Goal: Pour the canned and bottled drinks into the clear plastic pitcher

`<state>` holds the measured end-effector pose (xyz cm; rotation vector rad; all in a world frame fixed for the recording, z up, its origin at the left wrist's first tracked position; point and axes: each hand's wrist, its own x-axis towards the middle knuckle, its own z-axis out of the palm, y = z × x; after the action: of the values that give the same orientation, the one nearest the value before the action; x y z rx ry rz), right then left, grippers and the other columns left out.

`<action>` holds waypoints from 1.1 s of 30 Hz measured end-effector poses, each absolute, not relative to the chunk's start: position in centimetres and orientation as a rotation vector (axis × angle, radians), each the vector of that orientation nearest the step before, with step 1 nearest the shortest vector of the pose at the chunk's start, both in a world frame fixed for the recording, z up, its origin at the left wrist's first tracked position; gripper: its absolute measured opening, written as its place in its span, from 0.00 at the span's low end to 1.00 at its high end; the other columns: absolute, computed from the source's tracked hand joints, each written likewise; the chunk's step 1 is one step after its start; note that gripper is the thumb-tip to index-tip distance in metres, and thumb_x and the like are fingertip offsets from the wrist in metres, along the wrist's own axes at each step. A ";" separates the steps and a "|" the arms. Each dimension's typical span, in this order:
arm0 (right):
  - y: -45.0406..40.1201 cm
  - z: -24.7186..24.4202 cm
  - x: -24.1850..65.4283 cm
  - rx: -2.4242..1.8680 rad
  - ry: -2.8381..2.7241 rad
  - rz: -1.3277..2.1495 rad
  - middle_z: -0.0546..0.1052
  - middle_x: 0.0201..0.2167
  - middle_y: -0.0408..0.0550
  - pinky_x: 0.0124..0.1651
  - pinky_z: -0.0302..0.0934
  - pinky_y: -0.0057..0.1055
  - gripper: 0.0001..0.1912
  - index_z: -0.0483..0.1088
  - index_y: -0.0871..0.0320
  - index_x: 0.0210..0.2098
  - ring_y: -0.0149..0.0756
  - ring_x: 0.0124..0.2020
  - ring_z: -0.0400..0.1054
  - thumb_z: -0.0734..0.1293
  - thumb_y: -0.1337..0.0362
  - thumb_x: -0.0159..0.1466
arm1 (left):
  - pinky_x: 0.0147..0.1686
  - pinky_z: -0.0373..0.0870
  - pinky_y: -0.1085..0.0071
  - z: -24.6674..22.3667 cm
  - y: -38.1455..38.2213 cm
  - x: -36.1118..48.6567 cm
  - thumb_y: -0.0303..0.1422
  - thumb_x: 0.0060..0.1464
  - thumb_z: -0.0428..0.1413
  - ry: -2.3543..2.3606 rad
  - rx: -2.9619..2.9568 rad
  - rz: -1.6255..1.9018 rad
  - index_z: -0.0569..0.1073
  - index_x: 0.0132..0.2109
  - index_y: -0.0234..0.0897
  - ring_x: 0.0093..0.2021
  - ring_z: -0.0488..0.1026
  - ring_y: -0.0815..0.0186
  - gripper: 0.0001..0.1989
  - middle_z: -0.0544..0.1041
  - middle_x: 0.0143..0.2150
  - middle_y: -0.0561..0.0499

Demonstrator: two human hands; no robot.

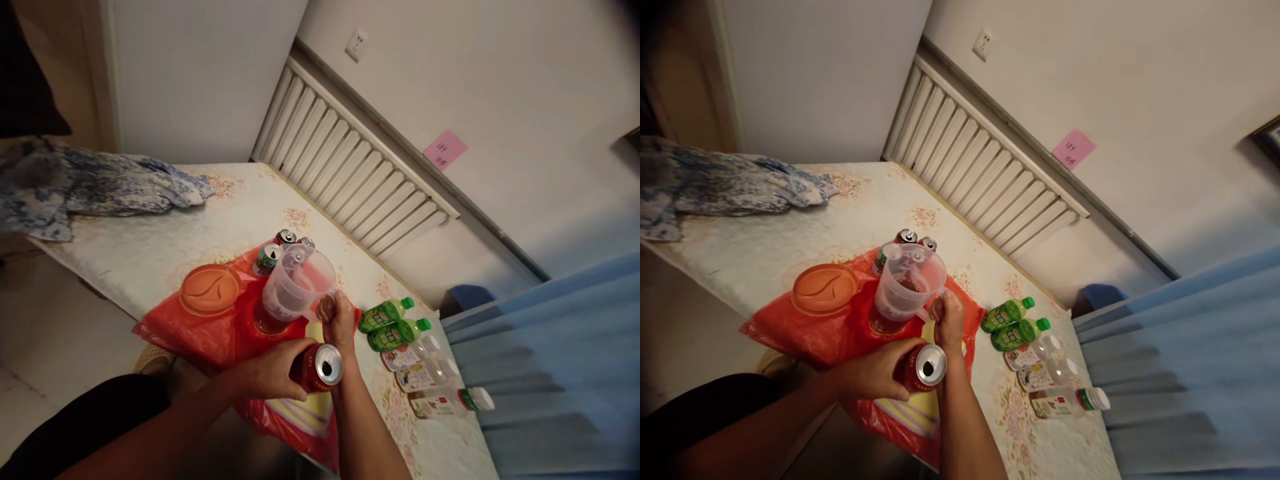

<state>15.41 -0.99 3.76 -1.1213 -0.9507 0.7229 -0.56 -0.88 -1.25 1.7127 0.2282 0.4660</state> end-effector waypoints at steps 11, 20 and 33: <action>-1.2 12.6 16.2 -1.127 -0.919 0.561 0.47 0.13 0.30 0.19 0.39 0.26 0.27 0.48 0.53 0.18 0.23 0.15 0.38 0.68 0.51 0.59 | 0.55 0.69 0.58 -0.6 -0.9 -1.1 0.29 0.36 0.68 0.251 1.766 0.472 0.70 0.58 0.42 0.56 0.72 0.50 0.38 0.75 0.58 0.47; -3.8 17.7 19.1 -1.180 -0.931 0.445 0.47 0.14 0.30 0.18 0.38 0.26 0.25 0.50 0.54 0.20 0.23 0.15 0.38 0.70 0.54 0.60 | 0.56 0.69 0.59 -0.2 0.0 -1.3 0.28 0.38 0.67 0.229 1.756 0.555 0.70 0.60 0.43 0.58 0.72 0.50 0.38 0.75 0.58 0.47; -5.7 18.2 20.2 -1.201 -0.888 0.491 0.48 0.13 0.30 0.18 0.36 0.27 0.26 0.50 0.54 0.17 0.22 0.14 0.38 0.71 0.55 0.56 | 0.58 0.68 0.57 -0.2 0.5 -1.3 0.26 0.38 0.67 0.211 1.721 0.542 0.69 0.61 0.42 0.60 0.71 0.48 0.39 0.75 0.60 0.46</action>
<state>20.17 -5.65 18.17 -1.2009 -0.8878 0.4905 -1.34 0.53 -0.17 1.7212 0.2109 0.5419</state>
